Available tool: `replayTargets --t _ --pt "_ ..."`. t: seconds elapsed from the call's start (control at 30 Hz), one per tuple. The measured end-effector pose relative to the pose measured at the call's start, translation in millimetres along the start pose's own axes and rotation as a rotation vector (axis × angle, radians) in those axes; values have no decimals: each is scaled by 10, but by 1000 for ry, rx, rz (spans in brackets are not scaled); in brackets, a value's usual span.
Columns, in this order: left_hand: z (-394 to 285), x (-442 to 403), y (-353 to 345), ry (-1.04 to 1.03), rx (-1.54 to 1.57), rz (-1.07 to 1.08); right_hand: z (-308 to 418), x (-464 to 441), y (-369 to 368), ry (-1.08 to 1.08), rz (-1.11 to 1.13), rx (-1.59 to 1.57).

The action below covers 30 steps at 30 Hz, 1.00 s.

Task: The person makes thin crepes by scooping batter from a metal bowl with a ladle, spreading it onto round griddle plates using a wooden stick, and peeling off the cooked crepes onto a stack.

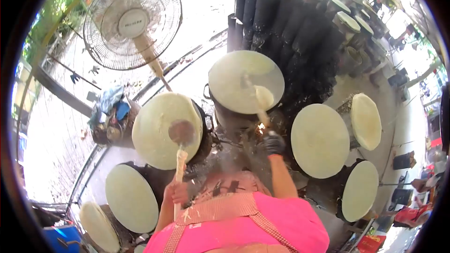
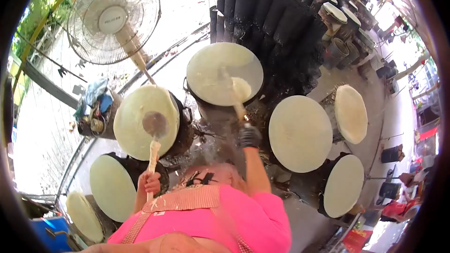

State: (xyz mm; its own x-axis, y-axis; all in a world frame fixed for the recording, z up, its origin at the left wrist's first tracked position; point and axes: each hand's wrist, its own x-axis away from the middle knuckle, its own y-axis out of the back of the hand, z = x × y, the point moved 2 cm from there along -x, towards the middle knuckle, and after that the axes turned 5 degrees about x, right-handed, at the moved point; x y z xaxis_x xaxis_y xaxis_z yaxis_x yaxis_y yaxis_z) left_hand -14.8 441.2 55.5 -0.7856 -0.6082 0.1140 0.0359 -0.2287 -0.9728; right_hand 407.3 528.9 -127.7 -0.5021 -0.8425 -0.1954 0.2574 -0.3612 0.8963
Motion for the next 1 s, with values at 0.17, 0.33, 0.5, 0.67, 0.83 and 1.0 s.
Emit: replayTargets --t 0.17,0.33,0.5,0.67,0.83,1.0 --pt "-59 -345 127 26 20 -152 193 -790 203 26 -33 151" --pt "-141 -597 214 54 52 -261 114 60 317 -14 -80 -94" --pt "49 -691 0 -14 2 -419 176 -1553 648 -582 98 -247" --pt "49 -476 54 -22 -136 -431 -68 -2030 323 -369 69 -666" --pt "-38 -426 173 -11 17 -487 513 -1055 222 -13 14 75" --pt "-157 -169 132 -107 -148 -533 -459 -949 -207 -28 299 32"
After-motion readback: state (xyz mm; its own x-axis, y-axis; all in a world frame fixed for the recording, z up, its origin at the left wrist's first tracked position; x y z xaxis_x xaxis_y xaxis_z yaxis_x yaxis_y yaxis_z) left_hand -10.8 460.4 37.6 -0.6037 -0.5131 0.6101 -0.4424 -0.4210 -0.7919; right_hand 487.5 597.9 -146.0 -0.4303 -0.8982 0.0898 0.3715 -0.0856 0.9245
